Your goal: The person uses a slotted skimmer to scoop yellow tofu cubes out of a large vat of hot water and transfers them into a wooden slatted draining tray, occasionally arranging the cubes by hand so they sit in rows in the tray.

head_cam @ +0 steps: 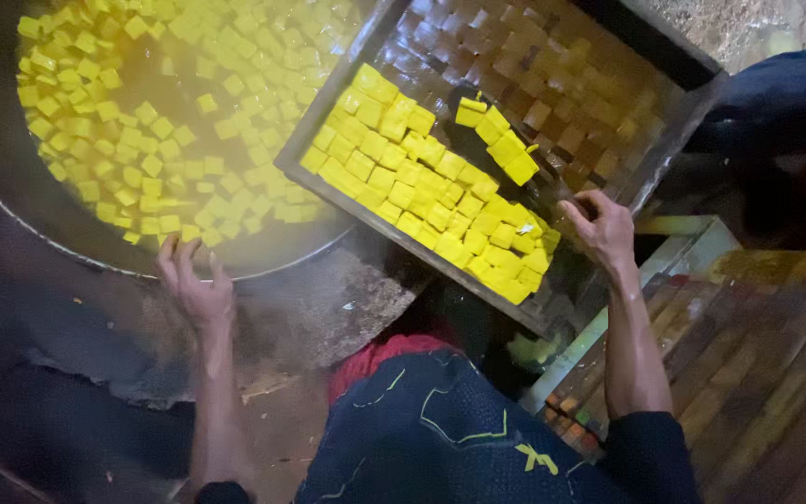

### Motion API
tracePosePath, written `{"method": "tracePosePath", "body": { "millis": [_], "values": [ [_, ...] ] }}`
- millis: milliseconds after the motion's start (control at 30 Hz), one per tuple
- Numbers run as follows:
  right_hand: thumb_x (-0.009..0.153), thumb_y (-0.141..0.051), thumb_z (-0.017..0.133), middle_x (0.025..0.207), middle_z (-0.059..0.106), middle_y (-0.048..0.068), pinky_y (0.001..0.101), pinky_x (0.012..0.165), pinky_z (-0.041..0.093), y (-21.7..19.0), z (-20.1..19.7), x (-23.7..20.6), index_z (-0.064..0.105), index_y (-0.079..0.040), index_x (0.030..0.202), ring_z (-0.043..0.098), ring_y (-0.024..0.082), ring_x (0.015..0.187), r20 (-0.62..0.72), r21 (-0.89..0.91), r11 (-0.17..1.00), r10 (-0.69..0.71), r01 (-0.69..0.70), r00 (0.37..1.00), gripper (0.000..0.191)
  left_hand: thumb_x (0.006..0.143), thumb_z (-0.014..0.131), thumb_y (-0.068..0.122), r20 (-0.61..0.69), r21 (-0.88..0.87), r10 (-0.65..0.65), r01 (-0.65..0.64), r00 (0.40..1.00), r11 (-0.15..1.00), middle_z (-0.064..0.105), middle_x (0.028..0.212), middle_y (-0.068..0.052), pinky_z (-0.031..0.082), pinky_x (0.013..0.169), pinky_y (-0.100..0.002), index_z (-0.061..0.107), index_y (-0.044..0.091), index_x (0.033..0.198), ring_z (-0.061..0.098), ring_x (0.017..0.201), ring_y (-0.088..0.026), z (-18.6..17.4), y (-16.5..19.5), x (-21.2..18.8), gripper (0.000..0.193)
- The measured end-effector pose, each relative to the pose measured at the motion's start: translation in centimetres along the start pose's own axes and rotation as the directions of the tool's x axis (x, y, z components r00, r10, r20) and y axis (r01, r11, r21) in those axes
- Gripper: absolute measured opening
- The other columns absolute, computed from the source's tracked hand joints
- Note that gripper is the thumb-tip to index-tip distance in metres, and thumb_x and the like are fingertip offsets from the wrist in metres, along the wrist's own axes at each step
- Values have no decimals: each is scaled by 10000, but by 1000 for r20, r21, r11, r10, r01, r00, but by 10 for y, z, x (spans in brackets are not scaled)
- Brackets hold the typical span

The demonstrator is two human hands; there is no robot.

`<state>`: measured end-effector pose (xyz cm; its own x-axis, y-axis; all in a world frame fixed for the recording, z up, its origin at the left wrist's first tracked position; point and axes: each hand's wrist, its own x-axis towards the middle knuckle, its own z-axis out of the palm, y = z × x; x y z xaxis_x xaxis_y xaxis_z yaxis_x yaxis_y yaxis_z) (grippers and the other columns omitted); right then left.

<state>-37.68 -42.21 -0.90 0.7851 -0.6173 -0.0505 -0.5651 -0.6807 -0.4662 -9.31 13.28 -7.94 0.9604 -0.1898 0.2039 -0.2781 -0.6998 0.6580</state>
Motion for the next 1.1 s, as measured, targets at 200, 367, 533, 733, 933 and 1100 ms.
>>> {"method": "tracePosePath", "body": {
  "millis": [200, 367, 533, 733, 933, 1100],
  "values": [
    [981, -422, 758, 936, 726, 137, 397, 670, 551, 36, 13, 1, 706, -63, 1074, 707, 321, 816, -45, -233, 930, -304, 286, 952, 375, 931, 749, 79, -15, -12, 198, -198, 980, 980, 587, 1354, -197, 445, 1120, -502, 671, 6, 1208, 548, 1306, -385, 43, 56, 12, 297],
    [1000, -391, 734, 900, 697, 103, 391, 604, 521, 32, 32, -10, 674, -83, 1013, 689, 277, 734, -120, -320, 909, -318, 267, 940, 315, 940, 724, 74, -48, -140, 352, -356, 935, 924, 684, 1189, -186, 484, 1036, -481, 676, 34, 1142, 640, 1161, -375, 99, 116, 25, 211],
    [994, -336, 750, 918, 673, 118, 398, 654, 525, 21, 37, -25, 666, -69, 1059, 689, 310, 777, -142, -270, 899, -390, 344, 910, 288, 933, 719, 103, 37, -353, 462, -421, 886, 836, 695, 1140, -182, 487, 997, -502, 681, 36, 1139, 641, 1110, -401, 196, 192, 41, 219],
    [1012, -298, 776, 965, 708, 146, 397, 707, 545, 17, 27, -44, 673, -45, 1089, 701, 340, 831, -360, -56, 989, -148, 137, 921, 284, 712, 779, 415, 442, -224, 580, -543, 684, 810, 531, 1421, -243, 147, 1120, -747, 622, 71, 1296, 390, 1389, -417, 299, 306, 5, 696],
    [1004, -257, 797, 862, 699, 101, 348, 700, 532, 34, 13, -91, 677, -23, 1088, 658, 213, 751, -416, 164, 981, 165, -104, 894, 276, 871, 705, 384, 284, -97, 568, -566, 773, 819, 420, 1528, -277, 96, 1182, -691, 545, 15, 1396, 263, 1490, -388, 309, 304, -33, 662],
    [1034, -206, 750, 881, 691, 8, 262, 679, 505, 37, 19, -105, 669, -4, 1089, 593, 82, 763, -416, 430, 893, 328, -134, 848, 224, 971, 585, 198, 399, -431, 808, -689, 433, 582, 544, 1488, -122, 214, 1265, -606, 609, 88, 1391, 390, 1490, -352, 307, 304, -63, 435]
  ]
}}
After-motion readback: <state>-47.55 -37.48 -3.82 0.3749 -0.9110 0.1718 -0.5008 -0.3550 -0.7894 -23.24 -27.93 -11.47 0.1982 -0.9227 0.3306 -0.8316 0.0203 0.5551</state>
